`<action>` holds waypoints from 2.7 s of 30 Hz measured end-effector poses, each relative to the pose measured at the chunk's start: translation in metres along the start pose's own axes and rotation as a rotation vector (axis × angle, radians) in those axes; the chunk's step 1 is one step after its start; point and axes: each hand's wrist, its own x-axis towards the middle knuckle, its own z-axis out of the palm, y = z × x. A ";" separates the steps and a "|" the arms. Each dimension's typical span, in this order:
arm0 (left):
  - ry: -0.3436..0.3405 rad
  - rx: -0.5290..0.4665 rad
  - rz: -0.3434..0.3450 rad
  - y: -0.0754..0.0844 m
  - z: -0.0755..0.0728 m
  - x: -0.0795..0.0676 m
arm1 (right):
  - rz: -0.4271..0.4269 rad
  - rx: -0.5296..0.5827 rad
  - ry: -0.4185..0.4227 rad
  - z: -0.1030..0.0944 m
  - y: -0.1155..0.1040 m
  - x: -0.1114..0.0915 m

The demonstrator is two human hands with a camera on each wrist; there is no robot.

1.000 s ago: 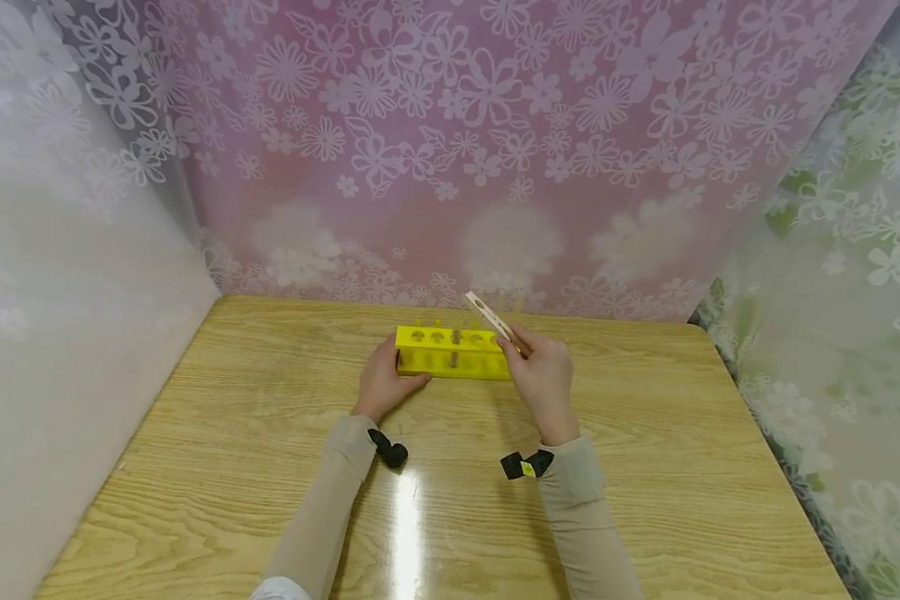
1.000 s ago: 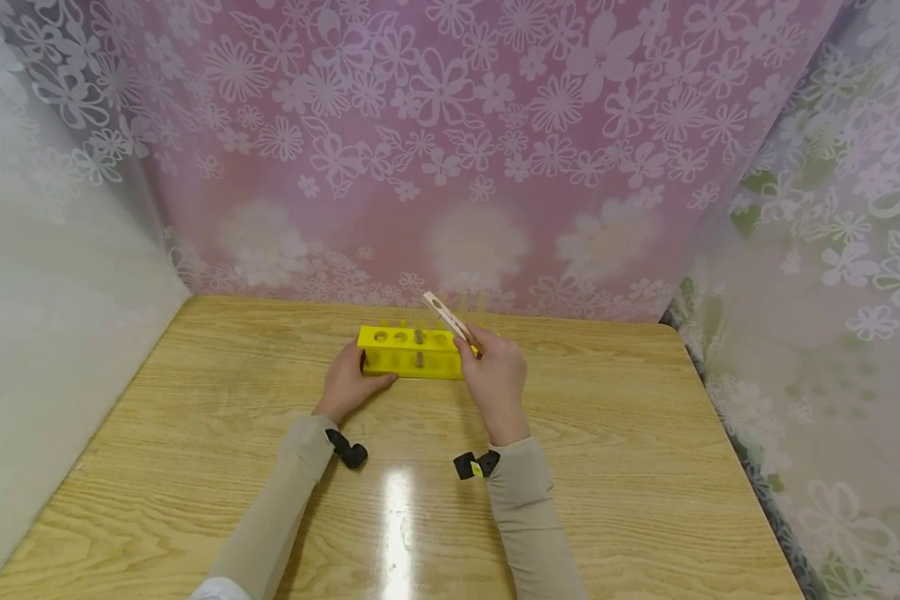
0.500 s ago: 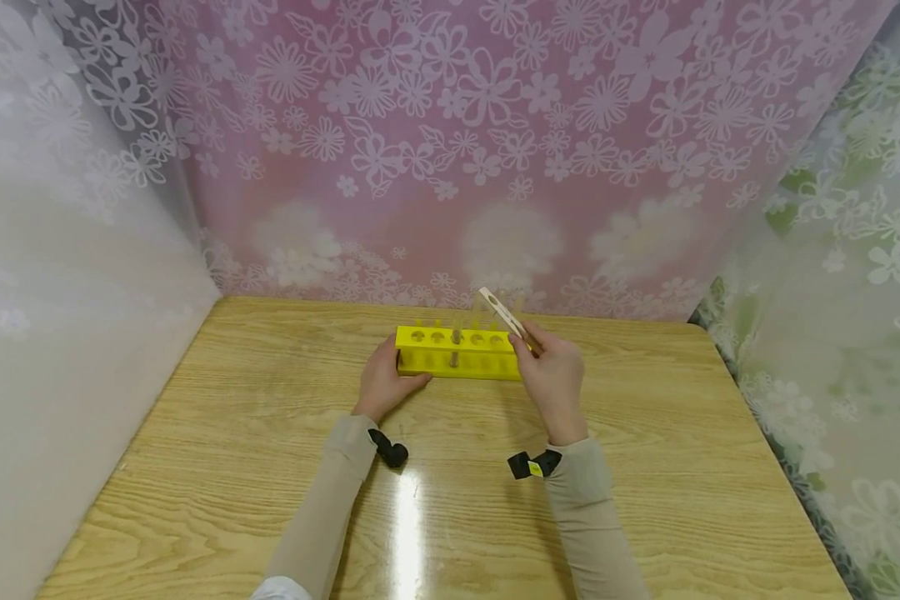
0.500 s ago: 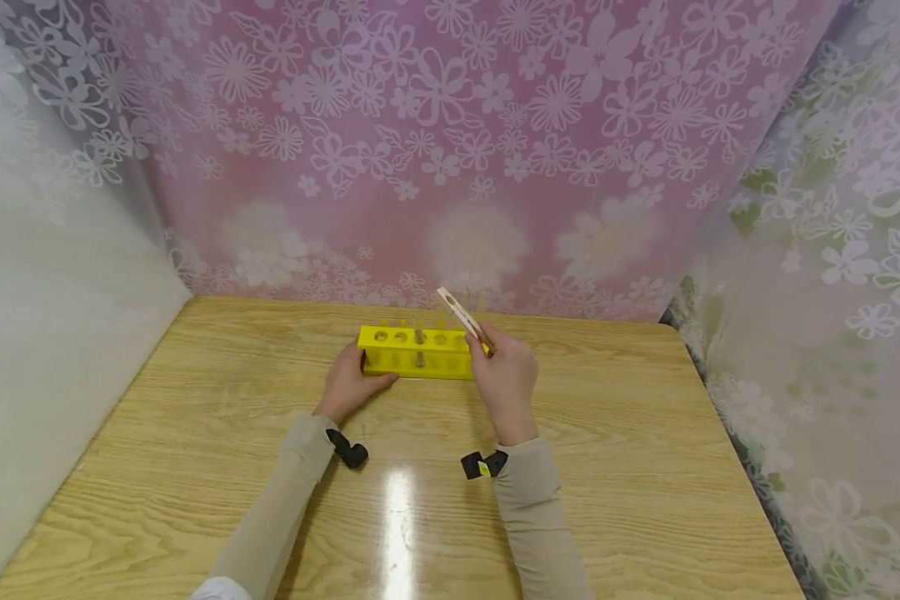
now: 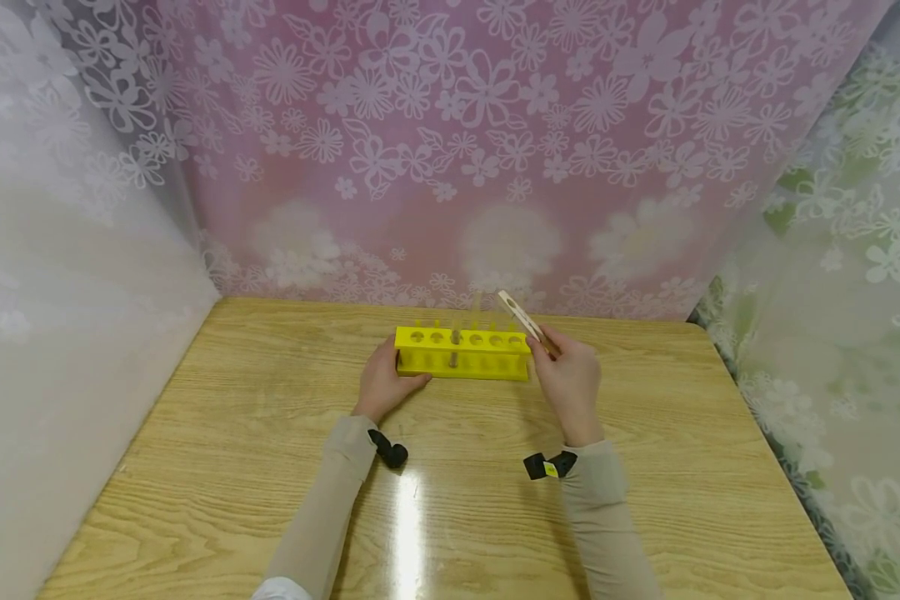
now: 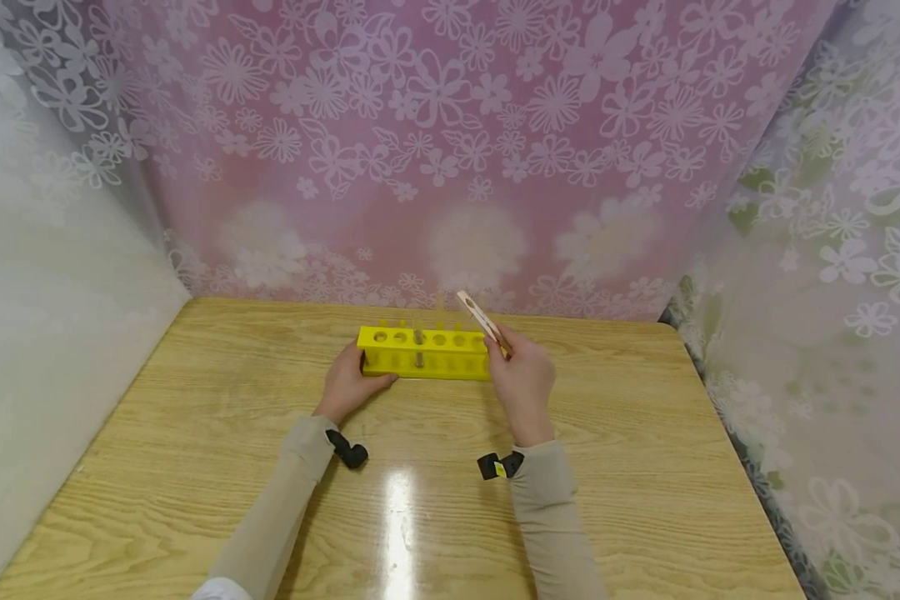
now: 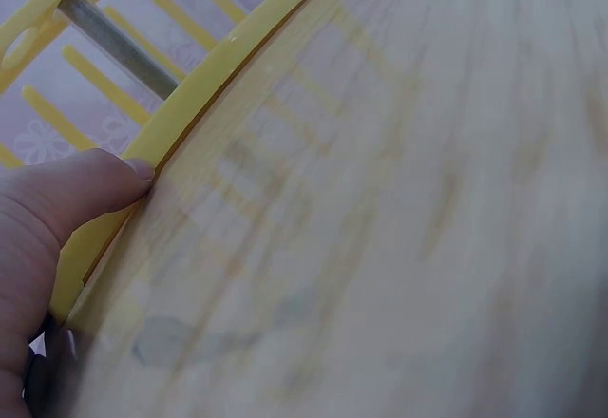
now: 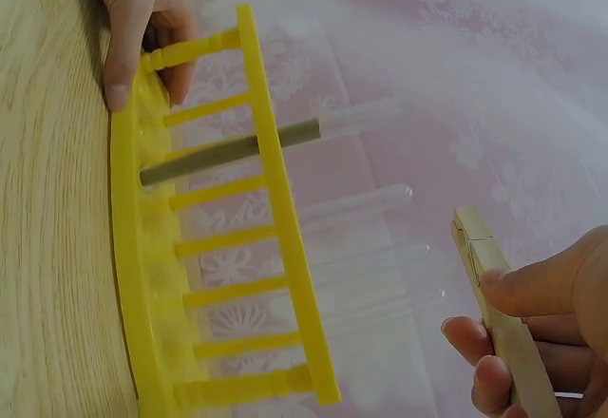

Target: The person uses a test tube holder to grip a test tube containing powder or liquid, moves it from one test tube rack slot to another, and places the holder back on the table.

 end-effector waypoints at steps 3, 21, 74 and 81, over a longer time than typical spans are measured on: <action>0.001 -0.001 0.000 0.001 0.000 0.000 | 0.011 -0.020 0.004 -0.004 0.006 0.000; 0.009 -0.027 -0.003 0.000 0.001 -0.002 | 0.089 -0.105 0.036 -0.019 0.037 -0.004; 0.003 -0.006 0.009 0.001 0.000 -0.002 | 0.450 -0.174 0.052 0.001 0.121 -0.041; -0.004 -0.009 -0.012 0.002 0.000 -0.002 | 0.473 -0.176 0.063 0.004 0.127 -0.044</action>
